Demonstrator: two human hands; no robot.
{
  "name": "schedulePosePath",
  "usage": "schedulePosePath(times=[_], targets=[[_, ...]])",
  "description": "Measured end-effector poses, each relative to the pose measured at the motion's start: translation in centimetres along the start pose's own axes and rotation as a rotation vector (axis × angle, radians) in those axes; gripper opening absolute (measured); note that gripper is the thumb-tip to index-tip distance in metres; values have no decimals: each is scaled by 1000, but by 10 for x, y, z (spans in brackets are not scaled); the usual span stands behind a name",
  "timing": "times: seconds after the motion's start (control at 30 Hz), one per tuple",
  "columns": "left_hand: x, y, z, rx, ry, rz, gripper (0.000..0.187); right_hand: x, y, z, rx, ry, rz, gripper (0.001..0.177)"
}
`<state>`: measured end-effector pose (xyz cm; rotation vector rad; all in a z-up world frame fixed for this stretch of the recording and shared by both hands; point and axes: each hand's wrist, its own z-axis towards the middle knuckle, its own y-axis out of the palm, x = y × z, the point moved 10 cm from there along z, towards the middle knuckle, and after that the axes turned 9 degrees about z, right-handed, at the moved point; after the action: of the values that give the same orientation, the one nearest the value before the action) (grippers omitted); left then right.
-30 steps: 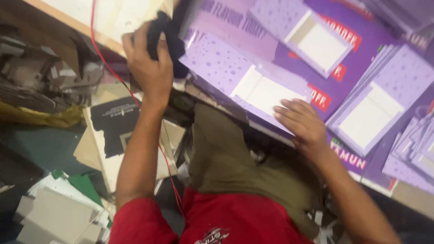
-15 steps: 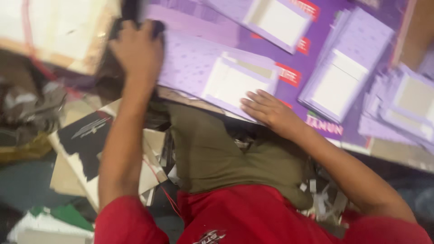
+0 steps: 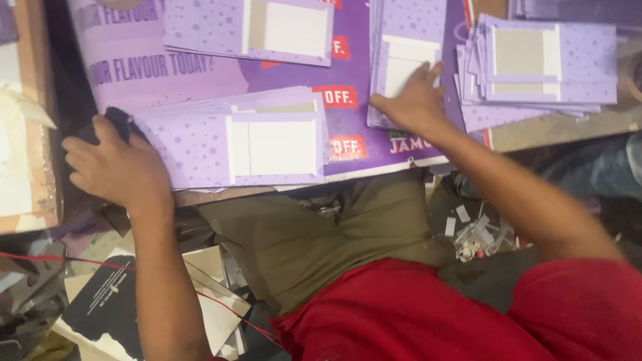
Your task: The person wipes the surface of purple cards with a black cloth and stacks them on a table. The person handles the cards one at a time, wiping each with the cloth before placing it into a growing pile.
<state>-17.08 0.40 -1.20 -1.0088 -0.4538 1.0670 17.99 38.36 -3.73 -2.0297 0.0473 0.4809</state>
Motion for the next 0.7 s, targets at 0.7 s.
schedulePosePath(times=[0.7], targets=[[-4, -9, 4, -41, -22, -85, 47, -35, -76, -91, -809, -511, 1656, 111]])
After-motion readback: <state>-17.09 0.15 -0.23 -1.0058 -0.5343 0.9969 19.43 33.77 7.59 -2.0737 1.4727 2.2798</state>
